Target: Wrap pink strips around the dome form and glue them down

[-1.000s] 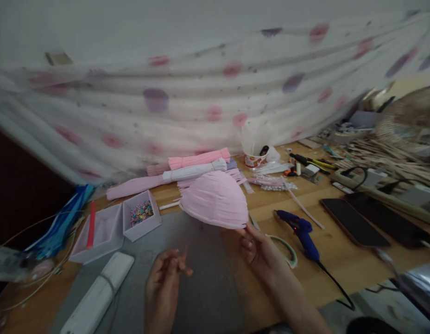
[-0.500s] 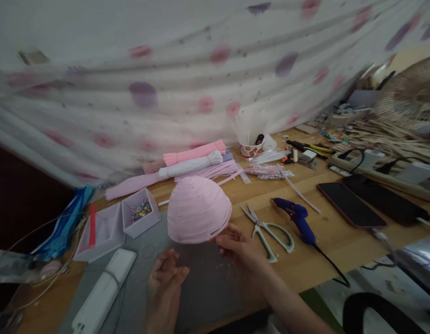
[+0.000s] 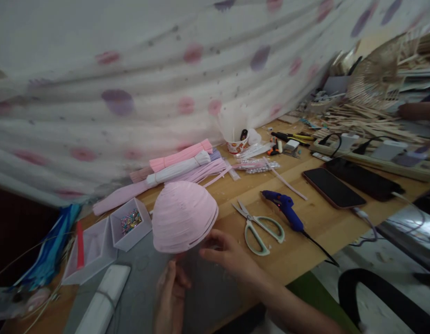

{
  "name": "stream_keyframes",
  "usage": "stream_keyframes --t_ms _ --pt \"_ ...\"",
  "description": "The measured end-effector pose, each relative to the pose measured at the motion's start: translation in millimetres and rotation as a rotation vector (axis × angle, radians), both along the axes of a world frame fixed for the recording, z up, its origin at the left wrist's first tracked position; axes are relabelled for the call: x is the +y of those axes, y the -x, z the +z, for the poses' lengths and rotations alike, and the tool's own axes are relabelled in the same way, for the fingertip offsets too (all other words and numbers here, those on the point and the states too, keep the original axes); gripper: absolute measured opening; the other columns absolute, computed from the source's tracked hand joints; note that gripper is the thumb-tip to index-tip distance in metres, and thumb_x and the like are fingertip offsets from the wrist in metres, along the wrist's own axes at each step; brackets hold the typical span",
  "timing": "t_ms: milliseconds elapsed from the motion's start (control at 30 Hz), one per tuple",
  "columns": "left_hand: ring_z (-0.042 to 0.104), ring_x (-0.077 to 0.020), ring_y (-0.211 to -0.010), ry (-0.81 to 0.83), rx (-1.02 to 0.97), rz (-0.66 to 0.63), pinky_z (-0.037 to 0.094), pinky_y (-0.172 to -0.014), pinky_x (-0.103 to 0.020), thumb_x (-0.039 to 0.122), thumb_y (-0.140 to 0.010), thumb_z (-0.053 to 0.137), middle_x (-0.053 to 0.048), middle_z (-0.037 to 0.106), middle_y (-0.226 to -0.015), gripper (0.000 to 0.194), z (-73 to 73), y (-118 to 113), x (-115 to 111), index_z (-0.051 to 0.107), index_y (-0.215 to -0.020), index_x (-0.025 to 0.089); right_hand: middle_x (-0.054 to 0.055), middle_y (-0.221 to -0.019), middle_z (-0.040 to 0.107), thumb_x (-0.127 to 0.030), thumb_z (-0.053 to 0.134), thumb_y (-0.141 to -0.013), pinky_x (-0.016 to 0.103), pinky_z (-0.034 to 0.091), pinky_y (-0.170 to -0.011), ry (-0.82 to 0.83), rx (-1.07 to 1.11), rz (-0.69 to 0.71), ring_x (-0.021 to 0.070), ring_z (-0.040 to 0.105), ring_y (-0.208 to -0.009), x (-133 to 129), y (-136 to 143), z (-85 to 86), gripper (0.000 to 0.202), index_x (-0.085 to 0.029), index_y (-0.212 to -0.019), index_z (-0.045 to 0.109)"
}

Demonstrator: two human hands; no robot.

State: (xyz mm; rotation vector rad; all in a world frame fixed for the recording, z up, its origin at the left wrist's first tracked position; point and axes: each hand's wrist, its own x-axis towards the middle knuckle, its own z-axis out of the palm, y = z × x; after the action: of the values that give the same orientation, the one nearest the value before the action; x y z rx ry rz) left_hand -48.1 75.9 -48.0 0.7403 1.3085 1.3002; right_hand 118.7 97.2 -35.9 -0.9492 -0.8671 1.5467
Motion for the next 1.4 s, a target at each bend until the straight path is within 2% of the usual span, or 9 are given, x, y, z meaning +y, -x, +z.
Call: stream_keyframes --t_ms 133,267,400,533,667,867,1000,1167,1400 --pt "0.074 -0.0224 -0.081 0.049 -0.233 -0.010 0.060 -0.067 -0.029 0.054 -0.059 0.088 -0.006 0.078 -0.084 0.042 3.1 -14.5 14.6 0.078 -0.082 0.020 -0.003 -0.075 0.070 -0.016 0.080 -0.059 0.026 0.042 -0.067 -0.047 -0.049 0.084 0.0137 0.058 -0.070 -2.9 5.9 3.1 0.024 -0.022 -0.083 0.077" --pt "0.075 -0.0160 -0.071 0.096 -0.368 0.115 0.061 -0.070 -0.025 0.031 -0.077 0.080 -0.002 0.078 -0.073 0.012 13.7 -11.6 27.7 0.075 -0.072 0.021 -0.005 -0.058 0.062 -0.028 0.086 -0.059 0.024 0.038 -0.055 -0.033 -0.068 0.152 0.0110 0.053 -0.054 -7.9 4.5 -0.3 0.020 -0.020 -0.073 0.073" --pt "0.074 -0.0095 -0.065 0.100 -0.419 0.256 0.060 -0.077 -0.022 0.014 -0.094 0.057 0.002 0.078 -0.071 0.029 24.7 -3.0 37.7 0.074 -0.072 0.022 -0.003 -0.057 0.063 -0.049 0.080 -0.068 0.025 0.039 -0.053 -0.015 -0.072 0.093 0.0113 0.054 -0.052 -11.7 -4.0 -4.3 0.032 -0.019 -0.071 0.070" --pt "0.072 -0.0096 -0.057 0.140 -0.433 0.332 0.061 -0.078 -0.026 0.013 -0.096 0.056 0.004 0.076 -0.064 0.033 27.1 0.3 43.9 0.072 -0.068 0.022 -0.006 -0.047 0.058 -0.066 0.065 -0.079 0.025 0.038 -0.049 0.018 -0.032 0.037 0.0121 0.051 -0.043 -6.2 -11.0 -6.4 0.047 -0.020 -0.088 0.068" --pt "0.071 -0.0084 -0.055 0.172 -0.454 0.359 0.061 -0.081 -0.027 0.012 -0.096 0.057 0.004 0.077 -0.068 0.032 24.0 -3.3 42.2 0.072 -0.070 0.023 -0.006 -0.052 0.062 -0.064 0.076 -0.070 0.025 0.038 -0.052 0.062 0.031 -0.027 0.0114 0.051 -0.047 5.9 -12.4 -8.7 0.050 -0.020 -0.090 0.063" --pt "0.069 -0.0079 -0.052 0.200 -0.494 0.381 0.062 -0.076 -0.029 0.013 -0.098 0.053 0.005 0.073 -0.059 0.039 21.0 -5.2 38.3 0.070 -0.064 0.022 -0.006 -0.062 0.056 -0.054 0.089 -0.059 0.021 0.037 -0.056 0.153 0.175 -0.057 0.0084 0.048 -0.057 10.2 -14.8 -5.4 0.046 -0.019 -0.071 0.062" --pt "0.072 -0.0090 -0.060 0.100 -0.472 0.355 0.059 -0.082 -0.027 0.015 -0.088 0.067 0.006 0.075 -0.065 0.027 14.4 -7.9 35.7 0.070 -0.063 0.024 -0.004 -0.070 0.060 -0.052 0.091 -0.057 0.021 0.039 -0.059 0.206 0.263 0.012 0.0083 0.051 -0.062 4.2 -13.7 -0.9 0.045 -0.018 -0.071 0.065" --pt "0.074 -0.0202 -0.091 -0.071 -0.389 0.219 0.054 -0.092 -0.032 0.014 -0.051 0.092 0.000 0.080 -0.088 0.025 9.7 -19.8 21.6 0.074 -0.065 0.023 -0.001 -0.078 0.067 -0.047 0.091 -0.061 0.021 0.038 -0.059 0.245 0.275 0.088 0.0087 0.052 -0.065 0.3 -3.0 -2.7 0.037 -0.019 -0.074 0.073" --pt "0.064 -0.0283 -0.114 -0.270 0.057 0.017 0.049 -0.100 -0.039 0.033 -0.066 0.086 -0.011 0.074 -0.111 0.015 7.0 -25.7 13.6 0.082 -0.077 0.023 -0.002 -0.073 0.070 -0.044 0.095 -0.056 0.020 0.040 -0.062 0.289 0.255 0.106 0.0076 0.056 -0.065 0.5 5.7 1.7 0.034 -0.020 -0.072 0.077"
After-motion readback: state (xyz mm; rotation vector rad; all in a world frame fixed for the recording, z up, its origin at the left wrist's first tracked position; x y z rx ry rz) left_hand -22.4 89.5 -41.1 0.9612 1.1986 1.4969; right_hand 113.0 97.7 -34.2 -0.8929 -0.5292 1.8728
